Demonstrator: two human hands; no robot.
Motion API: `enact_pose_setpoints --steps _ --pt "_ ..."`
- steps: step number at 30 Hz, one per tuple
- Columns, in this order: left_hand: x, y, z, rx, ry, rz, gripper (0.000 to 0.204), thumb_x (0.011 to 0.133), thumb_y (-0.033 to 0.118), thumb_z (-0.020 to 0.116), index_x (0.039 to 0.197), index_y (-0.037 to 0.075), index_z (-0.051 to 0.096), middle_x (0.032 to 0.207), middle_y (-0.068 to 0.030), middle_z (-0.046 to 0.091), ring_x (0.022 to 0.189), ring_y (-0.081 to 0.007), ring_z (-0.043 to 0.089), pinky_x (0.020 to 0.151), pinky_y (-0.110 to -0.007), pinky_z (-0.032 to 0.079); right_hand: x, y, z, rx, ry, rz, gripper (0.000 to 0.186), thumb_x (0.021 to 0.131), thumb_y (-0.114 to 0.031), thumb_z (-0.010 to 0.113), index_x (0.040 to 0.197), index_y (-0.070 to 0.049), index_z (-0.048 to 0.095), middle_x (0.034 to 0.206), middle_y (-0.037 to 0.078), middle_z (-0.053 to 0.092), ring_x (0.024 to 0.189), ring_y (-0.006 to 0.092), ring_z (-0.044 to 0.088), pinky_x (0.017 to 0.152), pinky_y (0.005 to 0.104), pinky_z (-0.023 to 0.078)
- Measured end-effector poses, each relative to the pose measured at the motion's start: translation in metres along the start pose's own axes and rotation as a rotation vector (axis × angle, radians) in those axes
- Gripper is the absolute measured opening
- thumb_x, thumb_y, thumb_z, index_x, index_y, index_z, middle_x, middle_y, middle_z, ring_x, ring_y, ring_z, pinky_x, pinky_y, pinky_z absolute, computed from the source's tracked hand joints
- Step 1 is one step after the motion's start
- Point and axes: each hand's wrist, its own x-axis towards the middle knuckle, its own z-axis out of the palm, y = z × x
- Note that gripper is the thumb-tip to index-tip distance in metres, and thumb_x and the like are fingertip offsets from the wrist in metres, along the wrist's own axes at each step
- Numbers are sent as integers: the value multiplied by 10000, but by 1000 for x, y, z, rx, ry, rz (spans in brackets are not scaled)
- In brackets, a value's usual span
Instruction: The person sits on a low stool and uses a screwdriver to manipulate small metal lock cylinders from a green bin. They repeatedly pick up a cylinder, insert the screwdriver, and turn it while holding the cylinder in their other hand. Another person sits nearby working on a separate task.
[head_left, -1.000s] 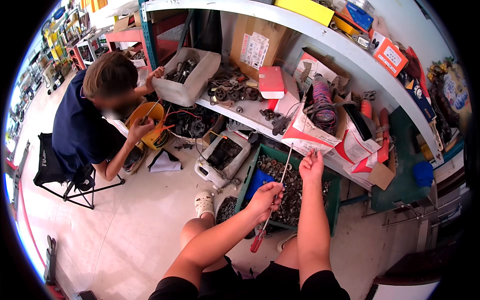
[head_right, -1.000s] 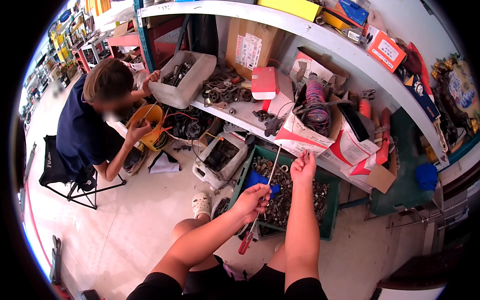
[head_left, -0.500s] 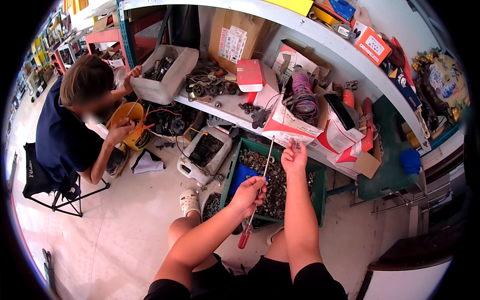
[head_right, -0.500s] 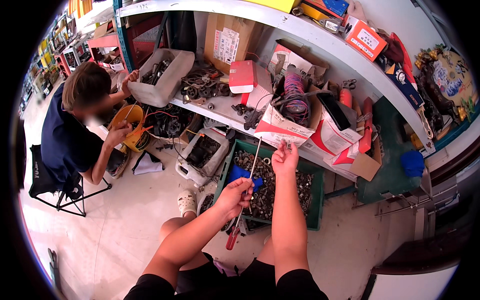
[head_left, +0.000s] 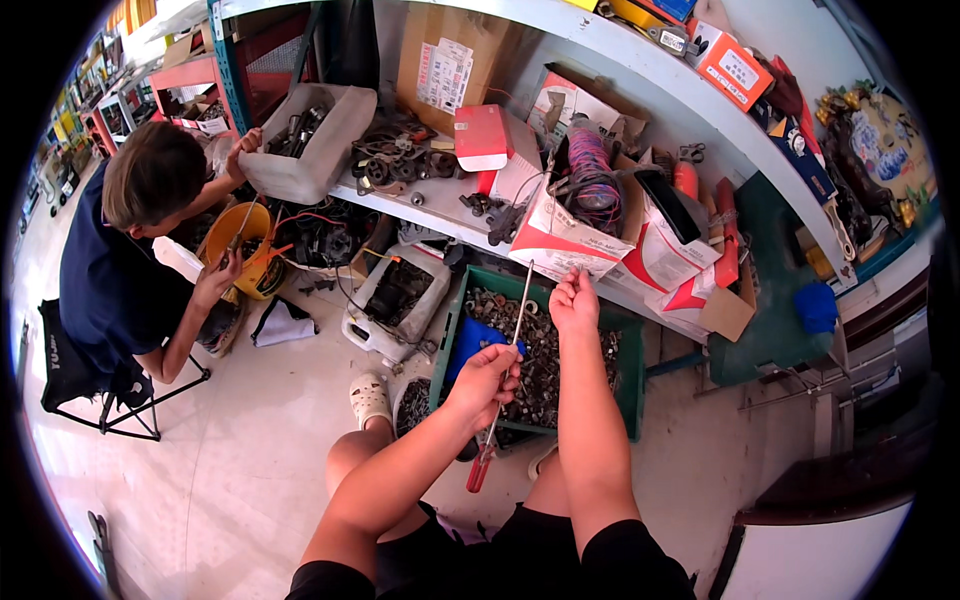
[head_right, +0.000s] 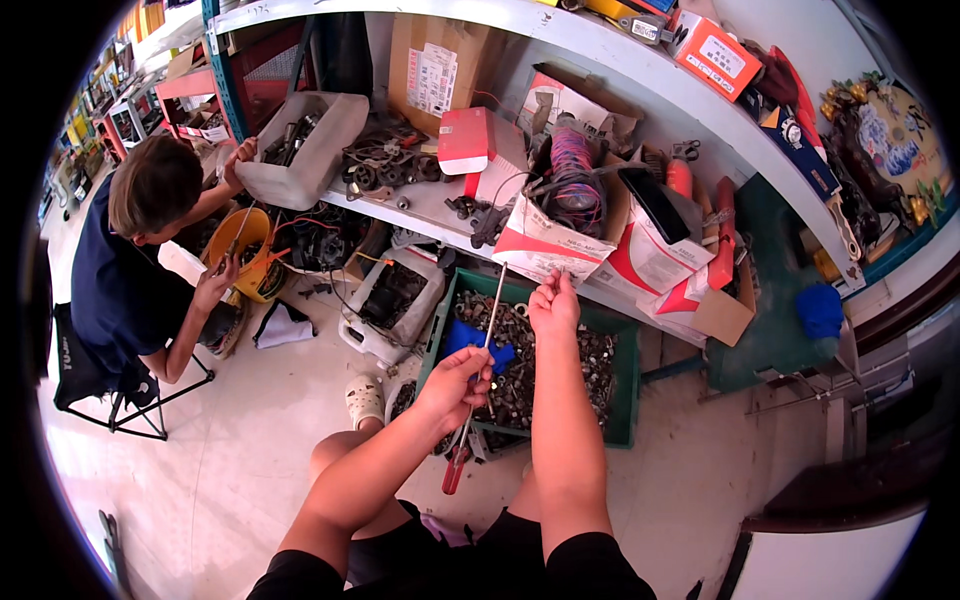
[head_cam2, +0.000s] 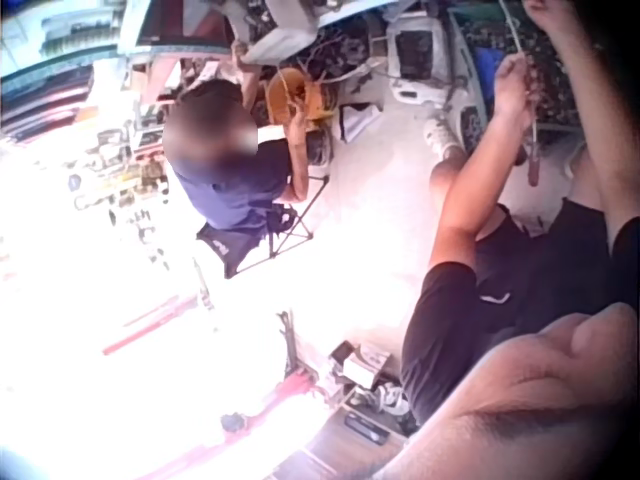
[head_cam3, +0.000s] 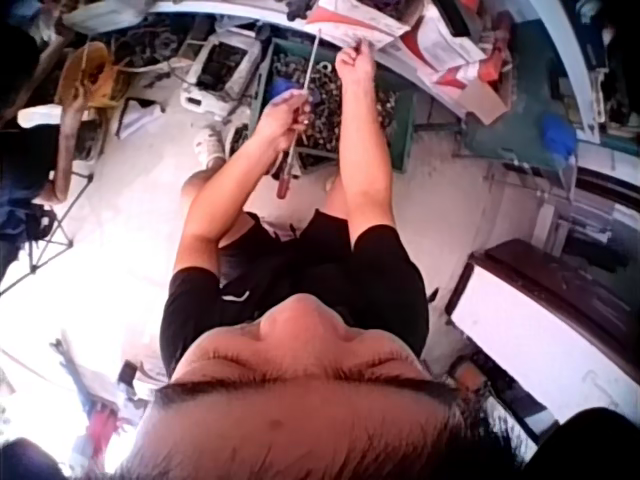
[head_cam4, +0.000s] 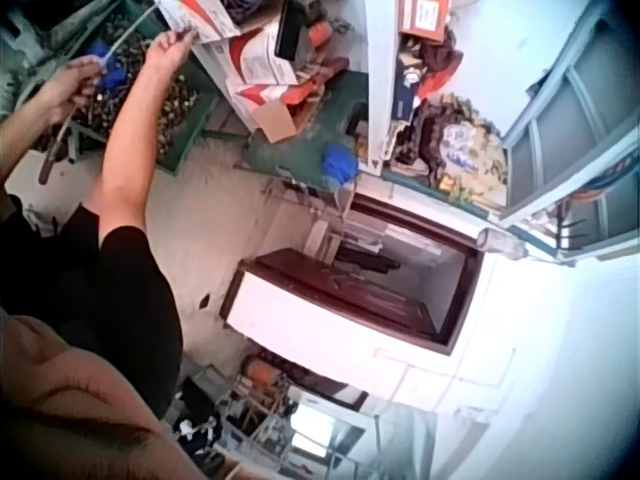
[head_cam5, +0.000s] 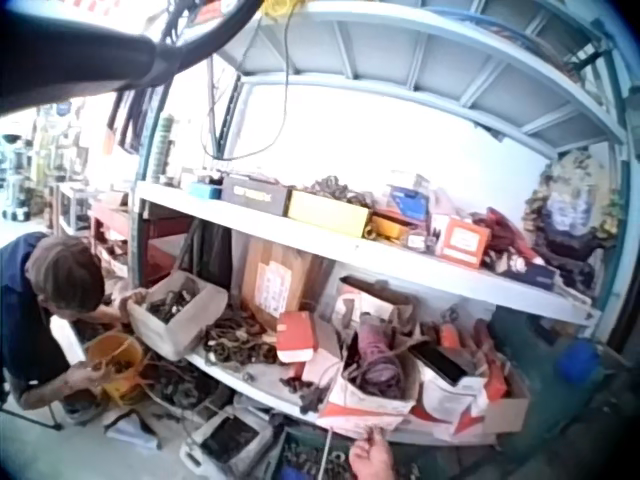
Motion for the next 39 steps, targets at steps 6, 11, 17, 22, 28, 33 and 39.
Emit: enact_pose_setpoints --steps 6,11,17,22,28,33,39 --pt "-1 1 0 4 5 0 149 994 209 559 898 96 556 734 11 515 577 -71 403 448 -188 248 -2 2 -5 -2 -21 -43 195 1004 -219 532 949 -41 590 742 6 548 468 51 370 362 178 264" --pt "-1 2 1 10 19 4 149 995 209 558 896 97 557 728 12 514 575 -74 403 448 -189 249 -1 0 -2 11 -33 32 124 978 -174 572 923 -63 582 730 -2 524 473 58 372 376 190 258" --pt "2 4 0 11 20 13 156 996 218 555 898 96 557 736 13 515 581 -79 408 451 -194 256 2 -1 -6 -67 9 -42 97 946 -108 595 870 -70 549 731 -5 514 472 63 374 374 196 252" --pt "4 16 -7 29 59 44 123 993 205 550 921 106 558 753 16 519 590 -75 420 459 -197 276 -39 12 -7 -461 137 -146 97 868 -102 666 894 -60 584 704 -30 486 495 65 371 401 231 263" --pt "-7 60 -24 -19 64 240 138 999 209 539 928 95 572 746 17 520 589 -77 416 459 -192 273 -178 77 -84 -1814 -517 -9 221 861 -233 693 825 -16 702 694 127 664 619 190 622 610 333 487" --pt "-2 60 -26 -76 61 222 155 999 216 543 940 76 573 757 11 511 607 -83 408 455 -186 257 -208 120 -117 -2095 -593 66 278 845 -305 682 967 -55 695 846 200 685 795 382 659 717 465 516" --pt "-6 52 -26 -33 88 211 163 999 227 539 929 83 568 763 16 504 615 -83 412 460 -186 264 -182 110 -127 -2115 -507 -8 357 896 -337 635 1094 -41 632 896 235 675 847 416 650 755 481 520"
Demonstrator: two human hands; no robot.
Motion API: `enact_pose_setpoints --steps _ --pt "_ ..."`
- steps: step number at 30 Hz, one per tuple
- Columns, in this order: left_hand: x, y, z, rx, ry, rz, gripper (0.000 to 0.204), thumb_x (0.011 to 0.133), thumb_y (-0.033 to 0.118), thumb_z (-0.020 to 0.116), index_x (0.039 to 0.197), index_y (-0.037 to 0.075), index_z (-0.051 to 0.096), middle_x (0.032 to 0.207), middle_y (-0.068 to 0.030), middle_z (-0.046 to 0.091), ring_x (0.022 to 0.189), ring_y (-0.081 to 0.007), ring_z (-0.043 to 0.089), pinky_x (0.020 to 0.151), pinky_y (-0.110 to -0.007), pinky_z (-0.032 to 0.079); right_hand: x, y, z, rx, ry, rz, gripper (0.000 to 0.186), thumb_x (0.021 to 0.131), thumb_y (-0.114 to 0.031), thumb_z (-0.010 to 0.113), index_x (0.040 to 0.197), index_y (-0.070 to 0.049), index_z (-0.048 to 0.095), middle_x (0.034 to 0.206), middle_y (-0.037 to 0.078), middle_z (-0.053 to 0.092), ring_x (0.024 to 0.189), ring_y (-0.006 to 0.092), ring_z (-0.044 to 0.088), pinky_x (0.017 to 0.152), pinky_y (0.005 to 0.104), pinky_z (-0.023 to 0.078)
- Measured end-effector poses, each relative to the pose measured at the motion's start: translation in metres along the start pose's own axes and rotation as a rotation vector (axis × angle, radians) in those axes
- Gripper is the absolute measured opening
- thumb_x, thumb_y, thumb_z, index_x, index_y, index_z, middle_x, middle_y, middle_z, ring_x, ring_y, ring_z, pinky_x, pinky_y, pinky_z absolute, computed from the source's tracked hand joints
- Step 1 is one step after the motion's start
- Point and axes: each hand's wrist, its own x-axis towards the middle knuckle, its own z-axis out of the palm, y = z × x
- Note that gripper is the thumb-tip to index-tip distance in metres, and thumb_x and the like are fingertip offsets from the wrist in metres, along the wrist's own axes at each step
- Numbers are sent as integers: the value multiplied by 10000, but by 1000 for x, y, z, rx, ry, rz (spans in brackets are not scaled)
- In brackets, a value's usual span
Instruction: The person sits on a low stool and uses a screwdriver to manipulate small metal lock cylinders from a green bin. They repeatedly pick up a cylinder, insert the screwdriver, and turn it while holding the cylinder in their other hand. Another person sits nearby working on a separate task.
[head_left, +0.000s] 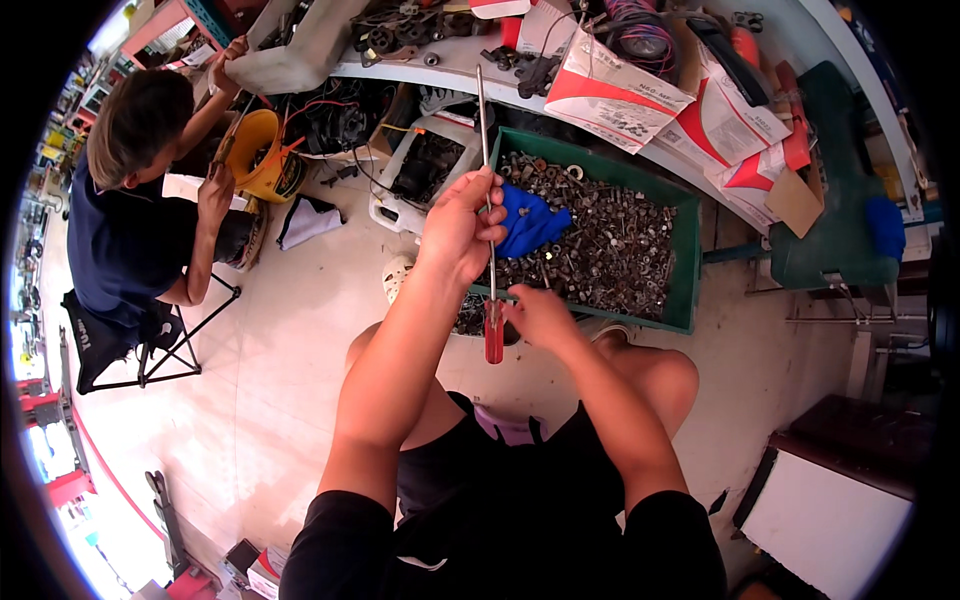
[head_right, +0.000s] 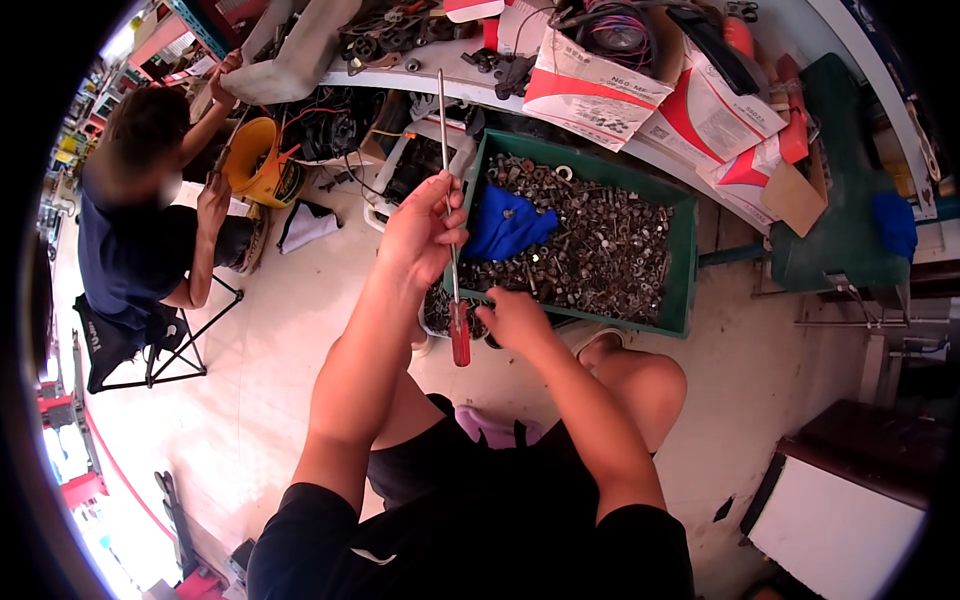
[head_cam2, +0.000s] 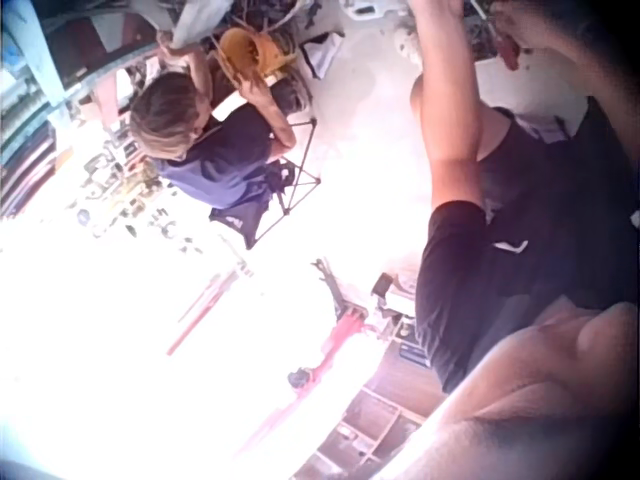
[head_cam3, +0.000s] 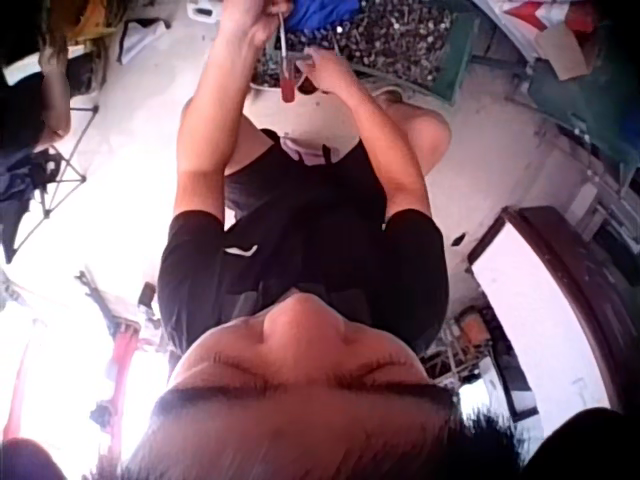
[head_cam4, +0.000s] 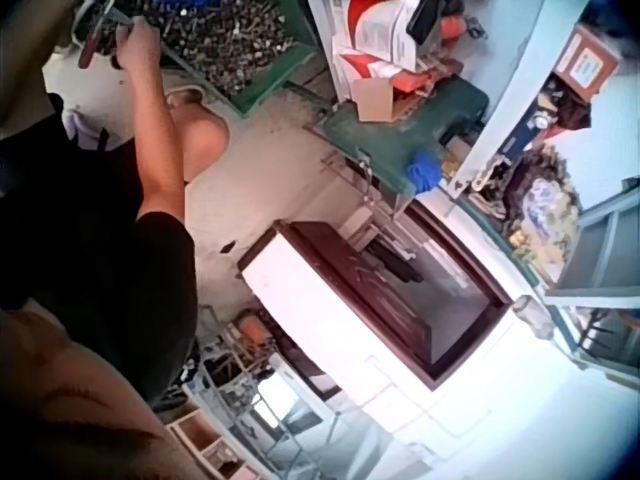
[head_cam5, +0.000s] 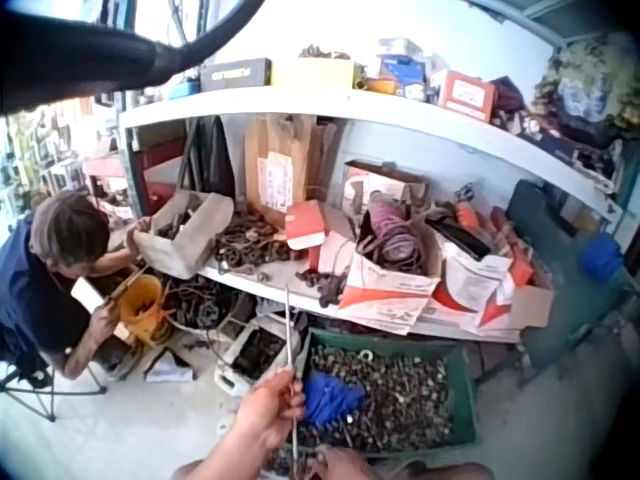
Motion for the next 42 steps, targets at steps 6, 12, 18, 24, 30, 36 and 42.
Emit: enact_pose_setpoints --steps 6,12,18,24,30,36,42 --pt "-7 -44 15 98 -49 -140 208 1009 252 513 921 74 575 738 13 521 581 -85 420 427 -191 266 1 -6 -100 949 88 -47 340 1023 -319 487 1145 -40 638 834 -10 624 658 64 533 557 232 425" --pt "1 -95 47 189 -126 -276 256 1017 280 506 886 78 594 719 11 552 579 -92 464 467 -210 331 12 -21 -159 1172 171 -101 334 1038 -285 437 1078 -19 633 763 -15 541 531 56 453 456 213 387" --pt "23 -121 54 296 19 -282 293 1030 337 491 828 134 556 681 42 511 538 -61 420 453 -204 298 38 -4 -123 1224 503 80 342 1035 -315 443 859 -49 568 693 -7 504 479 49 390 396 211 276" --pt "43 -118 63 217 1 -232 248 1032 298 490 922 102 594 720 40 546 524 -32 439 427 -170 311 62 -2 -132 1411 567 89 260 1000 -247 550 908 -11 609 732 -7 514 662 71 473 594 231 397" --pt "52 -116 76 217 55 -270 202 1035 220 468 981 79 601 732 37 549 525 -24 434 417 -162 302 64 -6 -147 1388 649 98 183 979 -182 590 1008 -6 629 708 -15 514 635 63 472 580 231 400" --pt "54 -123 73 140 -84 -311 194 1037 209 458 1020 72 595 751 31 566 526 -21 442 414 -163 299 54 0 -151 1399 687 94 182 974 -160 592 1051 -7 654 732 -14 520 652 60 468 579 215 387" --pt "53 -122 96 213 26 -278 192 1037 211 461 1031 76 597 745 34 564 516 -22 432 410 -171 286 62 8 -153 1415 706 58 182 975 -156 588 1052 -8 662 732 -15 525 637 57 461 566 216 381"
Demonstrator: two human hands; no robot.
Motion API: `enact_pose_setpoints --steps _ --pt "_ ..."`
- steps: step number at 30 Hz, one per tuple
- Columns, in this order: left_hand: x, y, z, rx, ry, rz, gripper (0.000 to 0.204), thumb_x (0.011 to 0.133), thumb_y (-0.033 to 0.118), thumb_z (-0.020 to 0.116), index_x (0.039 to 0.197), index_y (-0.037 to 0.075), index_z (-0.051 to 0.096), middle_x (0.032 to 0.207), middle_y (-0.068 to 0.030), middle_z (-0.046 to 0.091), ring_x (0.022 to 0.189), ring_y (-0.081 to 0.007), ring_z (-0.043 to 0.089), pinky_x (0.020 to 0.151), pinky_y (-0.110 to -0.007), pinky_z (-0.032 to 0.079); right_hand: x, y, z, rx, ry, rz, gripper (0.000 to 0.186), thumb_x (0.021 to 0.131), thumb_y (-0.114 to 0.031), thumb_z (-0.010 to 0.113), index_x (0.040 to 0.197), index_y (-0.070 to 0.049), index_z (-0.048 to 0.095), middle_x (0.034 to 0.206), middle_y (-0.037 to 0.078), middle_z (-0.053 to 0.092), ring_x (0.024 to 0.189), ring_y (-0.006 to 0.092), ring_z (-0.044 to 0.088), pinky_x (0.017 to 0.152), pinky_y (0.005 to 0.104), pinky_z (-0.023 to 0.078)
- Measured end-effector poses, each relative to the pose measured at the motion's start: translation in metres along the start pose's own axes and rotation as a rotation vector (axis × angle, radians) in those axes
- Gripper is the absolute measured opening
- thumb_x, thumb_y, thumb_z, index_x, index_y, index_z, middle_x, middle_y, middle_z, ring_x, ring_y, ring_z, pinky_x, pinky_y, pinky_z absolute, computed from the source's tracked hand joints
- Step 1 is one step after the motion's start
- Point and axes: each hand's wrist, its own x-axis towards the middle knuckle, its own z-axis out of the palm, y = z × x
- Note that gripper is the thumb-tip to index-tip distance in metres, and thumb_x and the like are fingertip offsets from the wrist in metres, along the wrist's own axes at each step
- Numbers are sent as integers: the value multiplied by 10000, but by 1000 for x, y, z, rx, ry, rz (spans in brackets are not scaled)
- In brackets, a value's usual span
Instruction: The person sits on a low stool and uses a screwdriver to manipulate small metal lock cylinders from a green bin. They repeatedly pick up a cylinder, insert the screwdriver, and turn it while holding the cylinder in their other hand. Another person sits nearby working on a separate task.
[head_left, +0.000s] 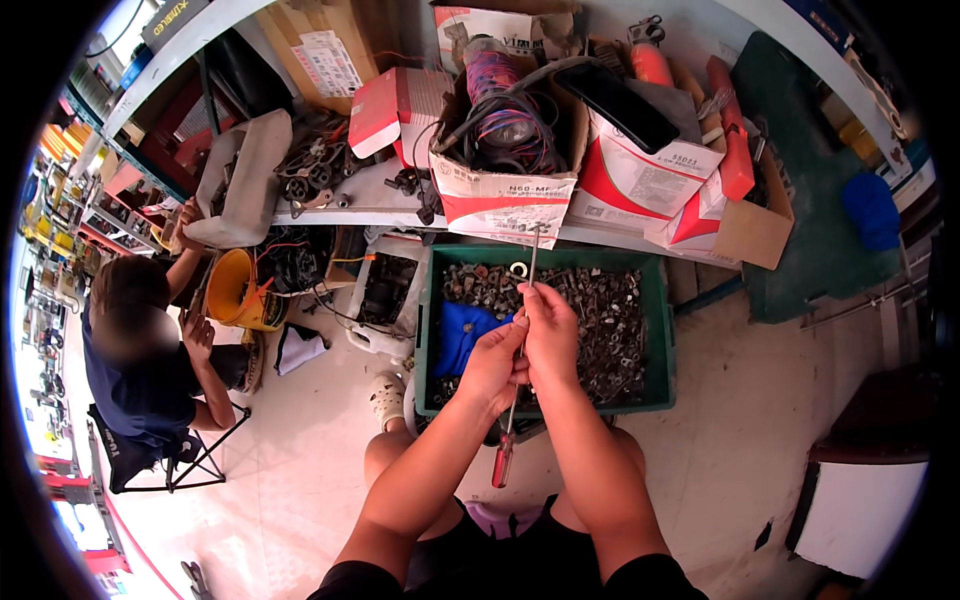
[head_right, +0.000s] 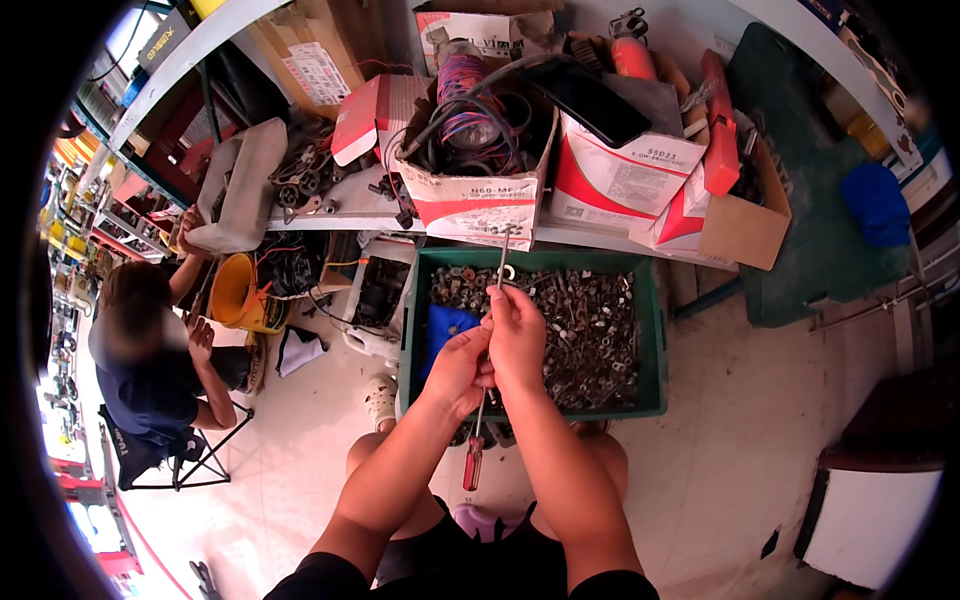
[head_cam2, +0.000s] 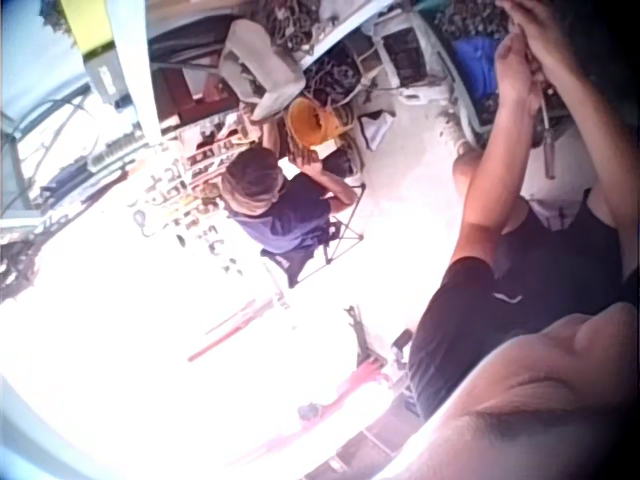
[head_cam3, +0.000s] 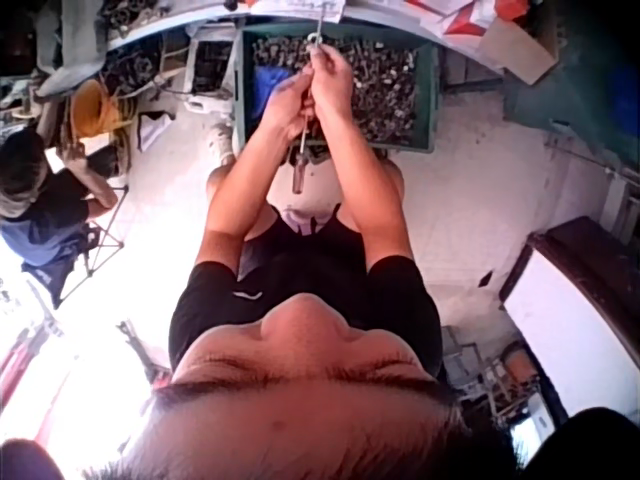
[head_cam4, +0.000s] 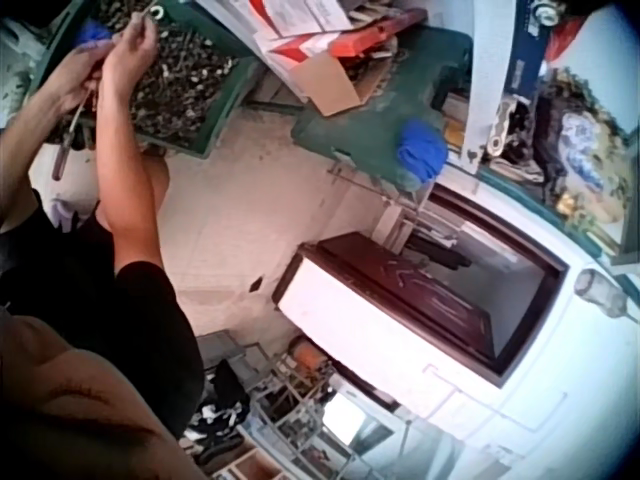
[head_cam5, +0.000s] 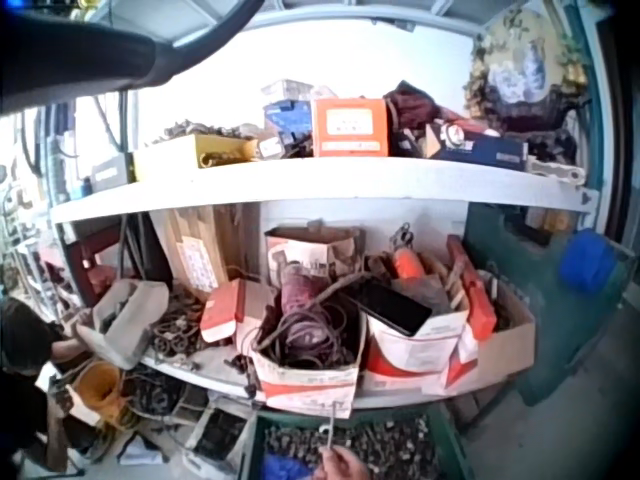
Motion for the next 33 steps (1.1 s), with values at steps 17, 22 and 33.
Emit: enact_pose_setpoints --steps 17,22,33 --pt "13 -4 -20 -34 -125 26 128 1010 166 523 949 69 580 774 10 564 581 -44 475 447 -180 331 4 -9 3 40 6 55 179 948 -160 623 1001 7 661 716 11 561 609 72 498 524 223 384" --pt "8 -11 -16 -24 -79 98 56 947 30 570 901 14 544 759 -40 567 611 -105 528 496 -215 424 5 -16 0 -108 34 53 181 917 -155 670 971 17 649 704 34 607 618 87 555 524 233 421" --pt "1 -4 -25 65 13 44 217 1000 221 558 928 26 620 785 -35 633 652 -118 616 566 -236 510 9 -22 -9 -166 -93 152 274 960 -248 601 1017 16 646 796 46 633 611 76 527 540 238 434"
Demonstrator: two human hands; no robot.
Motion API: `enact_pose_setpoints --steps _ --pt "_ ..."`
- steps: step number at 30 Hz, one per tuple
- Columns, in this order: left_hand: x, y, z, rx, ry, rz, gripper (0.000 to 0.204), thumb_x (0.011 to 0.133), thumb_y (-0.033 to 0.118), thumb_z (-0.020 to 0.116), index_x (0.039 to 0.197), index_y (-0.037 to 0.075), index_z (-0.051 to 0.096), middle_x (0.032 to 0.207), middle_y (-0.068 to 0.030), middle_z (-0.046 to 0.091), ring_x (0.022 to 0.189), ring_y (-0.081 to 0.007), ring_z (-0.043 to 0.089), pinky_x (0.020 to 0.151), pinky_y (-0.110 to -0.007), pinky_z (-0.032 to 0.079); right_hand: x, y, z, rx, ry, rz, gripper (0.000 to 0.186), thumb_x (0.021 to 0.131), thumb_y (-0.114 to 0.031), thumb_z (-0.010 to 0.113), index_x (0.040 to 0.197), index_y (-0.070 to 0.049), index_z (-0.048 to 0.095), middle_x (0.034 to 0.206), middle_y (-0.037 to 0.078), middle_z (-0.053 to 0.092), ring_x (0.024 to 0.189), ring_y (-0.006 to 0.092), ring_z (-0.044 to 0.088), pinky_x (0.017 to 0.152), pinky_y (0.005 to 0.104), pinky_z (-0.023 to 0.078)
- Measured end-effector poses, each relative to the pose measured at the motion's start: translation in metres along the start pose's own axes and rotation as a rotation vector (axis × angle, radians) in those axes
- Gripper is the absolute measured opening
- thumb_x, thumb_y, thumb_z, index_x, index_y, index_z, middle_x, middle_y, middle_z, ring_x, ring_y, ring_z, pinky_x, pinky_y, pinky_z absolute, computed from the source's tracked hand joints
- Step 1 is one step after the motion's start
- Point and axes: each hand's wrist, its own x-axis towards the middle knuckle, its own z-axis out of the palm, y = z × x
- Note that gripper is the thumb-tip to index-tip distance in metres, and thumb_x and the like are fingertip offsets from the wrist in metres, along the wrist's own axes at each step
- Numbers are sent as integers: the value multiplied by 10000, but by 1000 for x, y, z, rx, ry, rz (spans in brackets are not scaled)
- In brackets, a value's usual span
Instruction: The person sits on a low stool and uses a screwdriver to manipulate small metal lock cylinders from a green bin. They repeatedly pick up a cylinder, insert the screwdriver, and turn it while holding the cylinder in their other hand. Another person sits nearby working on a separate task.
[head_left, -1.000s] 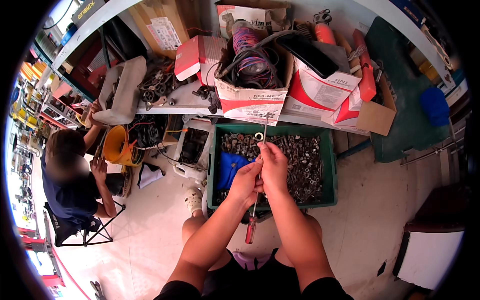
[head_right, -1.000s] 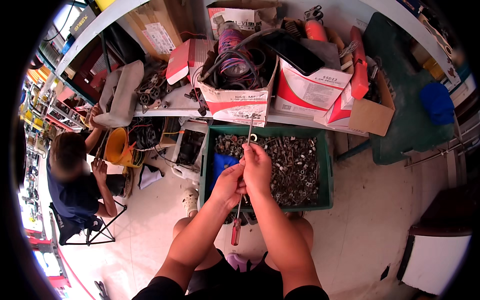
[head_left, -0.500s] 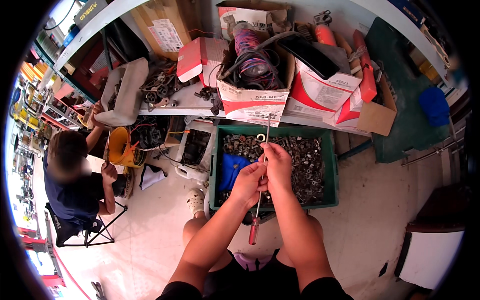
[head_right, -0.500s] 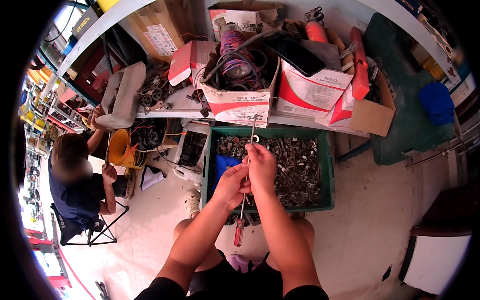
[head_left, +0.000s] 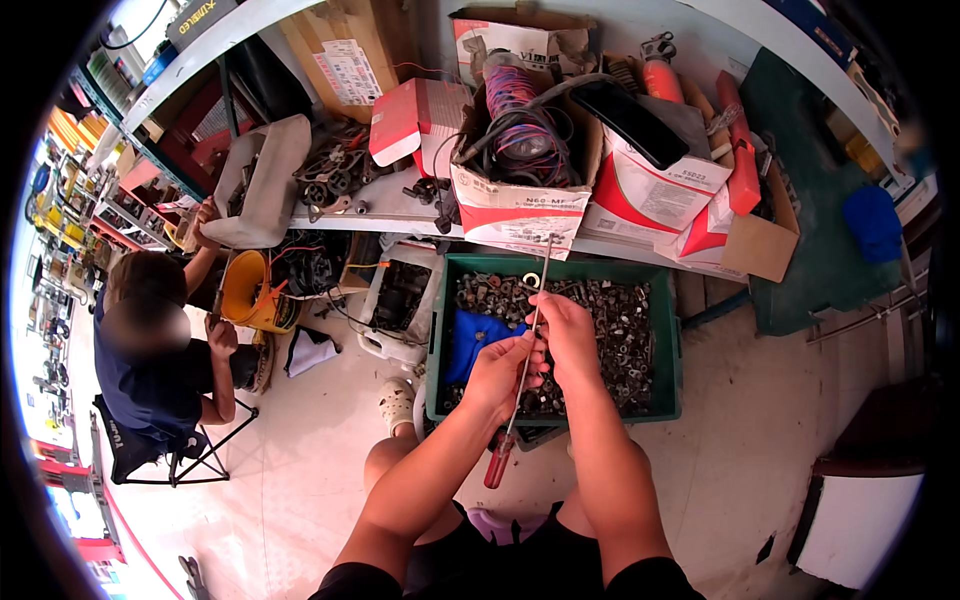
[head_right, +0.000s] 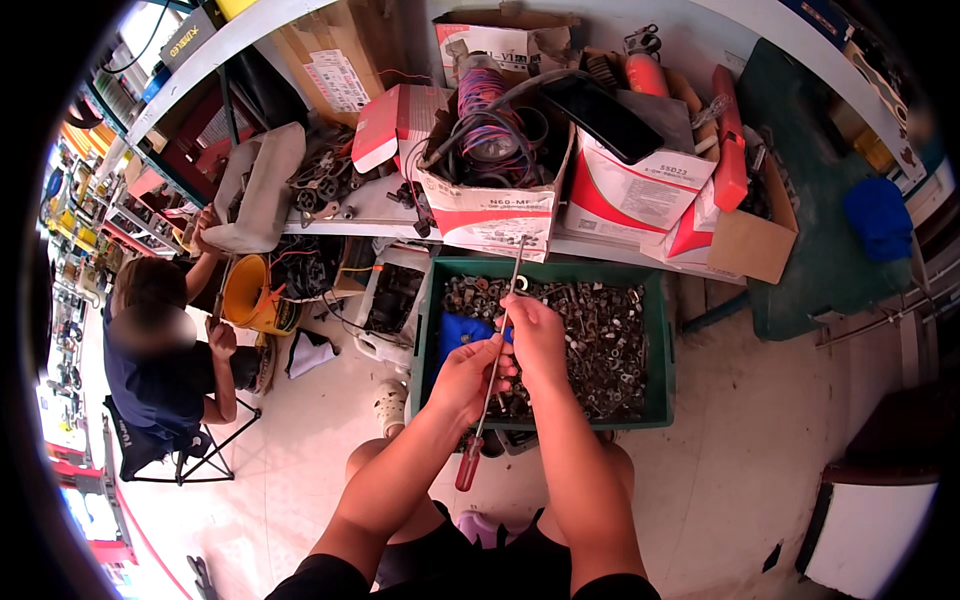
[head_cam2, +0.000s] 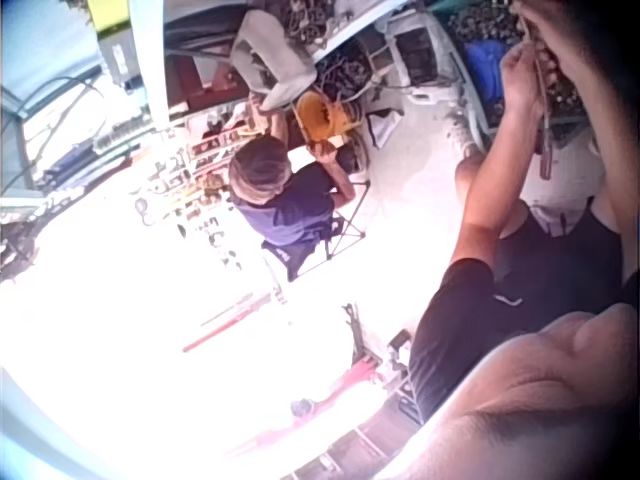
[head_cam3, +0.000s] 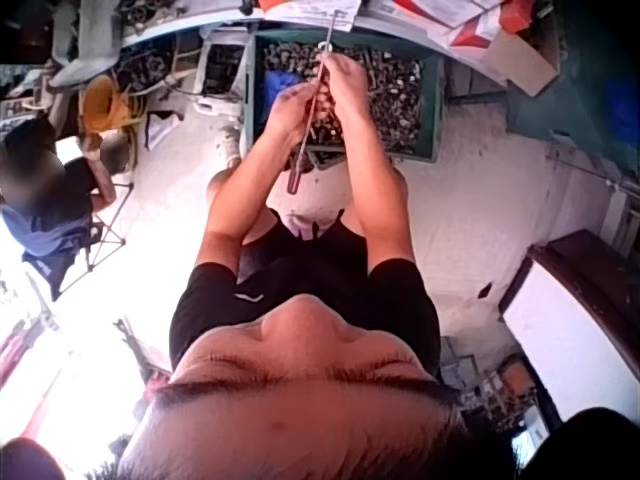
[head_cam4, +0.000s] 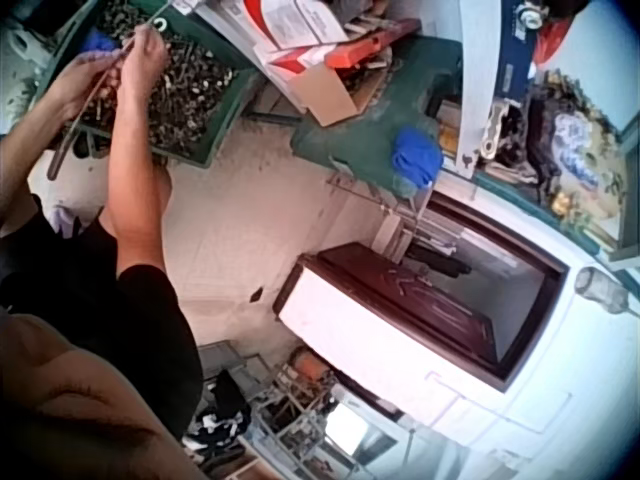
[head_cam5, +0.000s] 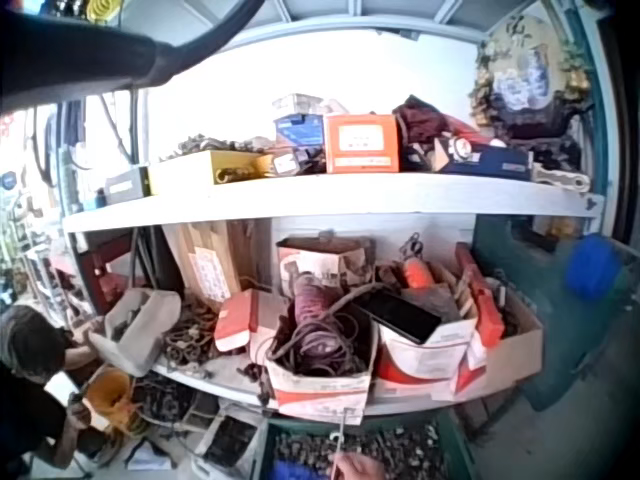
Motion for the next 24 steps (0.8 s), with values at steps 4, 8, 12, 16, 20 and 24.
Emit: enact_pose_setpoints --steps 4,8,12,16,20,24 --pt "-4 3 -4 24 -40 9 274 1016 279 525 920 43 624 795 -29 632 640 -106 601 557 -229 483 -8 -7 -7 127 -143 135 301 999 -236 504 1038 27 645 802 47 629 573 70 492 513 234 422" --pt "-1 0 -1 -13 -59 -4 224 1001 250 555 948 39 610 790 -21 621 633 -102 593 554 -222 489 -7 -5 -12 97 -193 124 278 1000 -208 505 1021 31 645 812 66 630 607 84 515 531 244 428" --pt "0 -7 6 8 6 46 142 947 154 635 946 31 565 771 -23 608 622 -107 608 539 -225 512 3 11 -14 43 -129 37 249 989 -202 533 1000 16 652 811 61 629 644 94 538 529 242 416" --pt "3 -20 5 98 85 133 177 898 80 690 902 31 519 760 -32 599 601 -112 618 520 -239 545 4 15 -12 -35 -63 -3 228 969 -219 583 980 -4 656 805 54 629 643 96 537 500 240 397" --pt "2 -24 8 102 123 146 168 906 71 671 883 27 511 748 -42 596 592 -117 612 514 -250 562 3 13 -10 -95 -2 16 218 940 -228 640 896 -16 626 800 60 619 644 106 538 481 263 405" --pt "-2 -24 12 95 151 145 136 913 56 647 876 28 519 738 -41 598 578 -113 596 506 -261 561 5 12 -9 -102 31 27 239 901 -223 701 836 -27 580 783 58 593 639 106 519 445 273 395"
